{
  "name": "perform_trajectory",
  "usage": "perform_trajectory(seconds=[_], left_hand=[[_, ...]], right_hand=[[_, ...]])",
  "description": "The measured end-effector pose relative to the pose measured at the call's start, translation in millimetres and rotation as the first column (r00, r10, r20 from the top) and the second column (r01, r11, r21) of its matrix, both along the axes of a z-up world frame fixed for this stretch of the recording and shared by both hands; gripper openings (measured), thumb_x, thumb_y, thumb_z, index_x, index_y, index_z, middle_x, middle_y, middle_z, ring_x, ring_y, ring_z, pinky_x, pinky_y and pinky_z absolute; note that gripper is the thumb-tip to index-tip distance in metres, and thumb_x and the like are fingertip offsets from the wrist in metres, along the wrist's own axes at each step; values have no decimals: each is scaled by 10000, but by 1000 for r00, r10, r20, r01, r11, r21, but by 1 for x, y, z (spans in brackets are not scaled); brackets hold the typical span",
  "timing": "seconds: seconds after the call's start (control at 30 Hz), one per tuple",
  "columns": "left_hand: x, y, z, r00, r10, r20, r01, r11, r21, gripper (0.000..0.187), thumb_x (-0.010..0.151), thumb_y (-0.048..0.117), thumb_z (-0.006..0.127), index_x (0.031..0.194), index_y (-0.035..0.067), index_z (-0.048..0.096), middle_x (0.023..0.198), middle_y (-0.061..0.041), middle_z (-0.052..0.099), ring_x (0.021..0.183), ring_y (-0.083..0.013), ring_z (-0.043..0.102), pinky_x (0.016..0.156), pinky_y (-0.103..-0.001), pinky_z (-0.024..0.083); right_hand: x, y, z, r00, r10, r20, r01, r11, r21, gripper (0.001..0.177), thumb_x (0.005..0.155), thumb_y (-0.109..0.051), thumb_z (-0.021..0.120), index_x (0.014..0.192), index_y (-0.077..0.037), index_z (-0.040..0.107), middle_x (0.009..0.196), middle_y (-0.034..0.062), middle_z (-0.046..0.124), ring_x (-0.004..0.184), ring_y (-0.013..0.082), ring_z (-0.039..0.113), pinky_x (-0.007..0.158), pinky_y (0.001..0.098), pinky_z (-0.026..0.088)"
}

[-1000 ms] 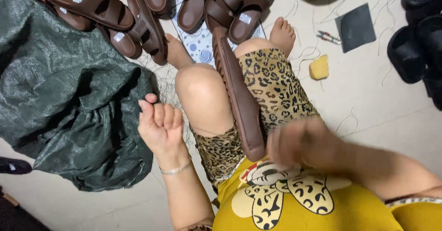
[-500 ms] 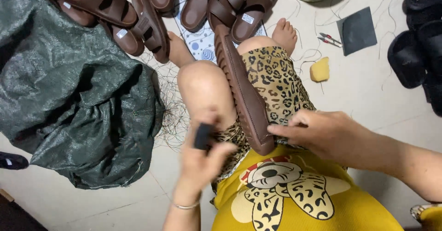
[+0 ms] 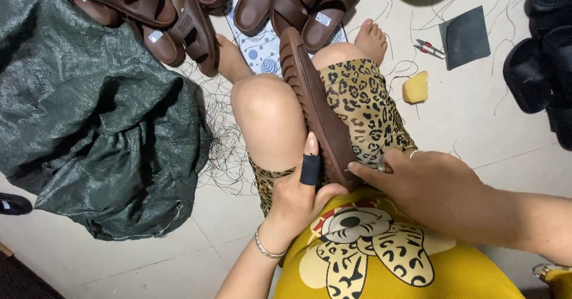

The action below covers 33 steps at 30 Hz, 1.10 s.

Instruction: Hand-sewing the sole of a brown sandal using a needle and thread while sitting on the floor.

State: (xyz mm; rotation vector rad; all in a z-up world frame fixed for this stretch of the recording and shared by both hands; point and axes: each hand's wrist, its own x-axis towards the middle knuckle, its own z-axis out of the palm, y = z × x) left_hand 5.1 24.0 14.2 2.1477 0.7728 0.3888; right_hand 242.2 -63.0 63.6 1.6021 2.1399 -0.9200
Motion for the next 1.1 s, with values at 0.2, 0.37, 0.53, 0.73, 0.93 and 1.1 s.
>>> perform_trajectory(seconds=[0.2, 0.37, 0.53, 0.73, 0.93, 1.1], left_hand=[[-6, -2, -19, 997, 17, 73, -19, 1000, 24, 995, 811, 384, 854, 1484, -140, 343, 1495, -344, 499, 900, -289, 784, 692, -333, 635], [-9, 4, -12, 989, 15, 149, -49, 971, 232, 791, 870, 382, 810, 1429, -32, 434, 1354, -264, 583, 933, -311, 737, 672, -324, 638], [-31, 25, 41, 979, 190, 81, -78, 702, -707, 218, 841, 0, 693, 1059, 12, 705, 994, -60, 732, 810, -144, 664, 758, -243, 539], [-3, 13, 36, 979, 167, -117, -201, 887, -416, 210, 878, 43, 643, 1083, 31, 688, 972, -91, 775, 759, -207, 729, 703, -295, 575], [-3, 14, 44, 990, 138, 35, -119, 939, -323, 197, 932, 29, 624, 1117, -39, 624, 1017, -158, 742, 734, -236, 738, 647, -293, 607], [-19, 12, 32, 926, 358, 119, -263, 839, -476, 371, 915, -52, 668, 1264, -1, 555, 772, 3, 604, 645, -91, 525, 620, -212, 480]], right_hand=[[-14, 38, -4, 972, -26, -234, 123, 904, 410, 281, 777, -201, 698, 1018, -149, 563, 646, 12, 518, 325, 145, 499, 311, 324, 432], [-12, 37, -13, 872, -133, -472, 286, 920, 269, 201, 974, -298, 583, 1117, -159, 564, 701, 27, 639, 473, 203, 645, 419, 383, 519], [0, 31, -18, 805, -196, -560, 374, 901, 221, 340, 909, -257, 639, 1211, -102, 615, 1009, 80, 795, 648, 241, 763, 483, 377, 581], [-1, 26, -15, 776, -107, -621, 414, 829, 375, 283, 832, -168, 766, 1051, -8, 686, 998, 70, 796, 695, 187, 770, 528, 304, 601], [65, 9, 7, 999, -21, -39, 15, 989, -145, 856, 782, -258, 663, 1525, -547, 350, 754, -146, 653, 538, 105, 665, 489, 302, 596], [50, 11, -18, 563, -751, -344, 544, 650, -530, 732, 662, -743, 535, 1103, -261, 866, 1151, -52, 903, 797, 131, 911, 696, 315, 716]])
